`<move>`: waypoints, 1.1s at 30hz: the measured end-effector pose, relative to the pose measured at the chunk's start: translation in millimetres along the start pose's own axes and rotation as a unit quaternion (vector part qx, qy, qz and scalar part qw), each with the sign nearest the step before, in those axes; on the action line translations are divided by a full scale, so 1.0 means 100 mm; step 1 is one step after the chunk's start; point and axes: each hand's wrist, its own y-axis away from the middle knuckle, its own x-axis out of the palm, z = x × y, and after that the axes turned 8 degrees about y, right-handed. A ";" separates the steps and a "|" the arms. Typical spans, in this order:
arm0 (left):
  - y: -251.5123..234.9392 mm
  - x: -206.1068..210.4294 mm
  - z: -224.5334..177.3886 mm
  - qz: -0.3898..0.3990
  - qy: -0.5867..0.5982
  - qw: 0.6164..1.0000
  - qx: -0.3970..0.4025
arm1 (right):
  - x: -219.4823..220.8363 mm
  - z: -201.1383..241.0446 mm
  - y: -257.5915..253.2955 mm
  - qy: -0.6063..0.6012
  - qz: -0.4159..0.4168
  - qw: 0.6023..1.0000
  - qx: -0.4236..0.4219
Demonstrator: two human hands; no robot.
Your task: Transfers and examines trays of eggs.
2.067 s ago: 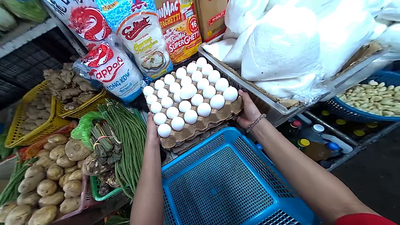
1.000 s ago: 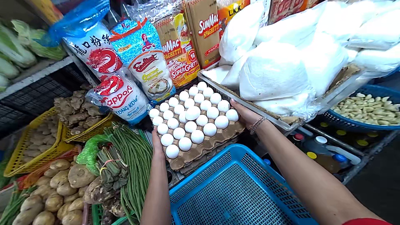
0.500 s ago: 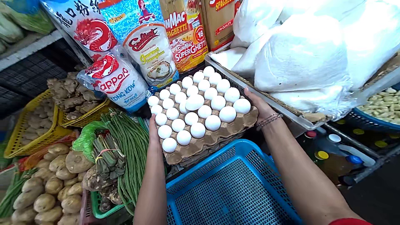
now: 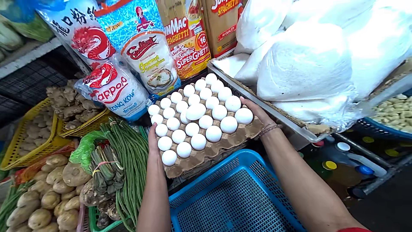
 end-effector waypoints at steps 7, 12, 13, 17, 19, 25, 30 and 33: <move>-0.06 -0.01 0.05 0.026 0.055 0.998 0.008 | 0.00 -0.05 -0.04 0.043 -0.013 0.998 -0.041; -0.07 -0.01 0.07 0.060 0.106 0.993 0.011 | 0.03 0.00 -0.04 0.040 0.000 0.998 -0.037; -0.06 0.00 0.06 0.063 0.103 0.993 0.012 | 0.04 0.04 -0.04 0.046 -0.007 0.998 -0.040; -0.04 0.05 0.03 0.056 0.083 0.995 0.013 | 0.01 -0.16 -0.17 0.046 -0.018 0.998 -0.038; -0.04 0.07 0.02 0.058 0.063 0.996 0.022 | 0.01 -0.18 -0.19 0.036 -0.010 0.999 -0.029; -0.08 0.01 0.05 0.066 0.024 0.996 0.046 | 0.04 0.08 -0.01 -0.049 0.040 0.998 0.024; -0.09 -0.03 0.09 0.081 0.020 0.995 0.052 | 0.02 0.19 0.05 -0.123 0.029 0.991 0.051; -0.06 -0.02 0.10 0.078 0.016 0.995 0.058 | 0.02 0.10 0.00 -0.110 -0.018 0.992 0.050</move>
